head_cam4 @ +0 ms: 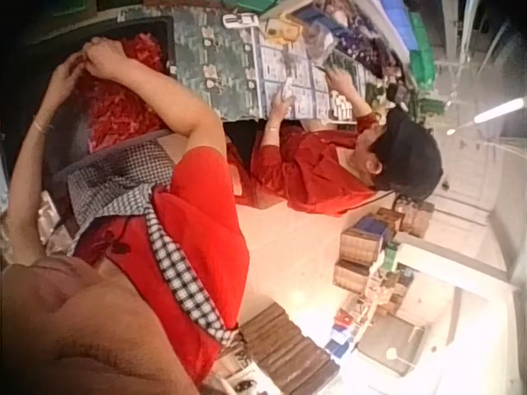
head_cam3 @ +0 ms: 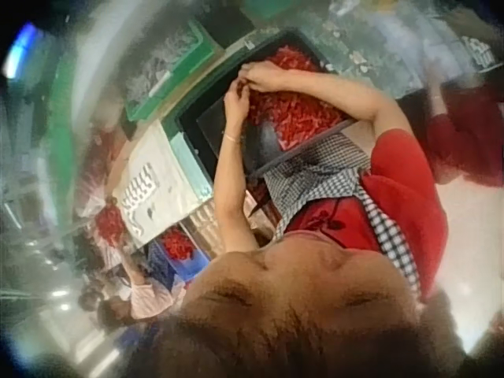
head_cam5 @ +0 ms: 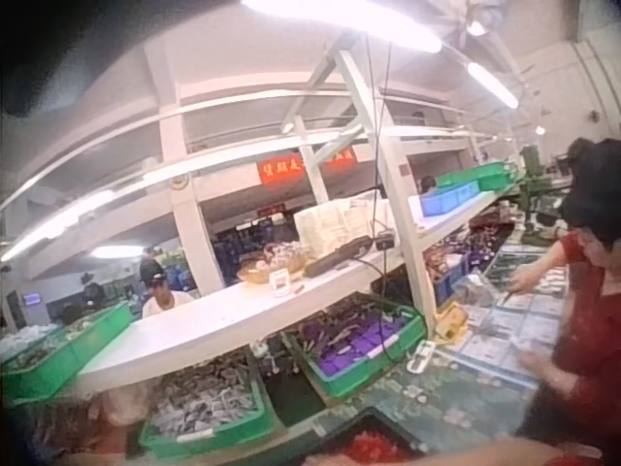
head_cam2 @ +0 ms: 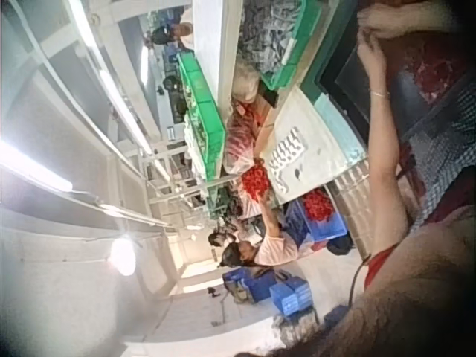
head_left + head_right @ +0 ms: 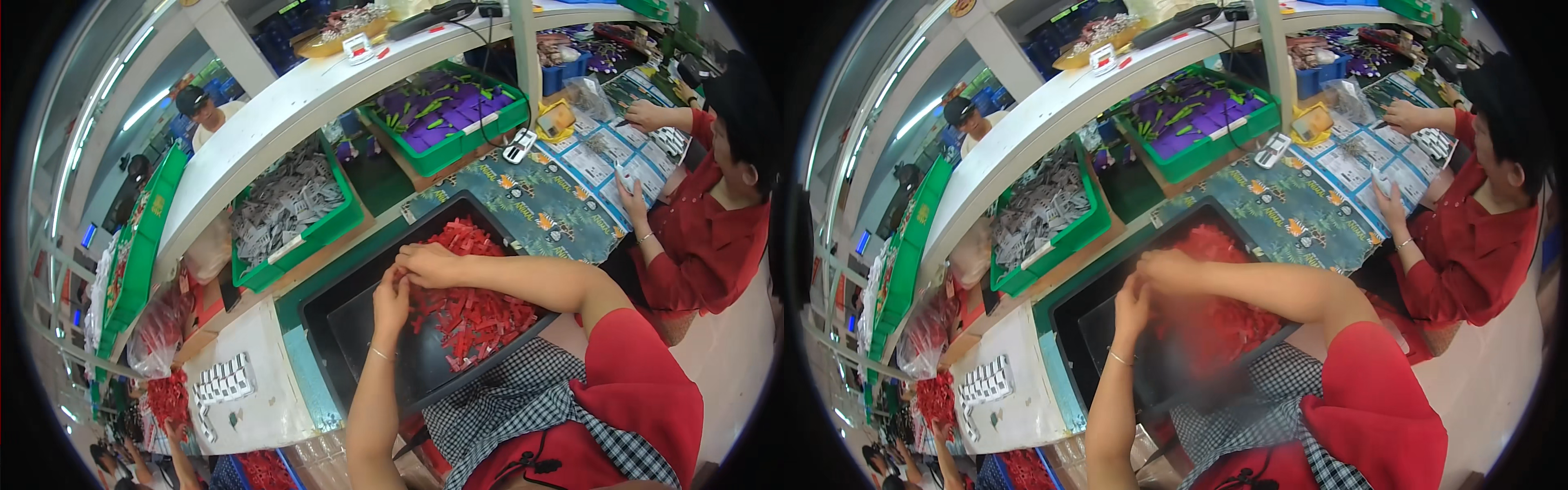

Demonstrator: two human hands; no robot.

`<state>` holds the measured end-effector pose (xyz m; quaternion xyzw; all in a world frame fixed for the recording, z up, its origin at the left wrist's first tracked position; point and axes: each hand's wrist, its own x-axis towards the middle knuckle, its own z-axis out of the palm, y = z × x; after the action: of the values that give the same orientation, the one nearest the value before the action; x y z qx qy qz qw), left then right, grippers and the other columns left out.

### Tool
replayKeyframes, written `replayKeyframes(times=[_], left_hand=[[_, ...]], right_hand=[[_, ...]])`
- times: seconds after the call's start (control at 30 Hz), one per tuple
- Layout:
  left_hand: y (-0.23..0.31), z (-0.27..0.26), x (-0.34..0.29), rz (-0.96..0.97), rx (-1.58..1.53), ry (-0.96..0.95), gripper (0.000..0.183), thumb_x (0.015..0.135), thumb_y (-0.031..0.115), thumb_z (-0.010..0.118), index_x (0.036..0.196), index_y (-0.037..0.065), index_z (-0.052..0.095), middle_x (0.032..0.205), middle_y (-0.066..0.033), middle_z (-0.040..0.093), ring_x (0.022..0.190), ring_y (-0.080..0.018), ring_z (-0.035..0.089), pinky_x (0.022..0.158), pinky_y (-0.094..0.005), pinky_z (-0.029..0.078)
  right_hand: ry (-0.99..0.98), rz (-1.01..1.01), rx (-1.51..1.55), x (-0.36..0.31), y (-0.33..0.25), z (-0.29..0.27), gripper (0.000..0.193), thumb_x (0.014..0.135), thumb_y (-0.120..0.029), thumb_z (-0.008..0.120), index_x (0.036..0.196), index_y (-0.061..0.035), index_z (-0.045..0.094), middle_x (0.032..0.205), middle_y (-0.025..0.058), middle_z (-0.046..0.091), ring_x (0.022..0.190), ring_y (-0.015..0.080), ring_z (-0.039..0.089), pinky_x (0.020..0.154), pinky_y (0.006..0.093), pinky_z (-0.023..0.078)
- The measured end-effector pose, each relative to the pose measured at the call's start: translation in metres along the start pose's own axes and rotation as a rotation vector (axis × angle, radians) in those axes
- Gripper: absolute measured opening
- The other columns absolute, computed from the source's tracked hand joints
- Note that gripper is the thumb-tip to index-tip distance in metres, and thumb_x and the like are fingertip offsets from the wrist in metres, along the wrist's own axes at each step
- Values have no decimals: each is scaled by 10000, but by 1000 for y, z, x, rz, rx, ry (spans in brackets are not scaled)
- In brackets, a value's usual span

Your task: The person assembles toy cars by picking up plastic parts from a tray and fitting them into toy car bodies by hand.

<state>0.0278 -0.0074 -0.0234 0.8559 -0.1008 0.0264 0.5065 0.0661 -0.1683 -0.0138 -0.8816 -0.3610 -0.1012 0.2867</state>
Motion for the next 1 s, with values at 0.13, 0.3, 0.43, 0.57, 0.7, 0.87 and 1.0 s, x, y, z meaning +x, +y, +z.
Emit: replayKeyframes(times=[0.13,0.3,0.43,0.57,0.7,0.87,1.0], left_hand=[[-23,-5,2,9,-164,-11,250,928,52,511,1169,6,554,941,-91,654,760,-130,628,590,-270,520],[-9,-4,-1,-125,-314,21,241,943,69,508,1171,19,567,957,-46,657,765,-86,605,667,-222,474],[-5,-3,-3,-176,-354,-43,273,956,118,512,1198,-5,546,975,-49,666,786,-102,638,653,-208,456],[-7,1,-3,-186,-338,-58,317,966,200,523,1218,8,541,969,-54,671,794,-122,653,669,-224,467],[-7,0,0,-188,-327,-8,293,959,168,531,1191,-10,546,935,-67,677,771,-117,657,643,-210,451],[-15,-7,-1,-188,-383,-20,311,946,202,560,1191,9,556,952,-60,665,779,-102,633,652,-234,488],[-7,0,-1,-65,-270,-1,294,929,209,587,1176,51,570,982,-50,660,822,-105,620,639,-219,465]], right_hand=[[14,-20,39,0,-7,-3,154,770,-164,630,859,-68,549,911,108,540,909,308,576,713,422,494],[35,6,62,0,-5,-4,155,766,-150,631,875,-61,565,934,111,549,935,300,572,732,414,498],[64,-26,84,0,-4,-7,154,759,-135,627,878,-57,569,928,108,550,937,295,573,733,411,497],[61,-26,83,-2,-2,-3,138,756,-126,620,864,-53,573,915,109,553,927,301,574,717,410,499],[56,-63,80,-1,0,-3,151,757,-145,628,860,-50,573,911,112,556,923,303,573,713,414,500],[71,-79,-24,6,-2,4,177,765,-193,631,864,-58,573,892,112,557,905,308,584,699,419,509],[5,7,-57,-1,-11,-13,167,763,-178,629,861,-58,566,902,113,554,909,308,587,710,416,507]])
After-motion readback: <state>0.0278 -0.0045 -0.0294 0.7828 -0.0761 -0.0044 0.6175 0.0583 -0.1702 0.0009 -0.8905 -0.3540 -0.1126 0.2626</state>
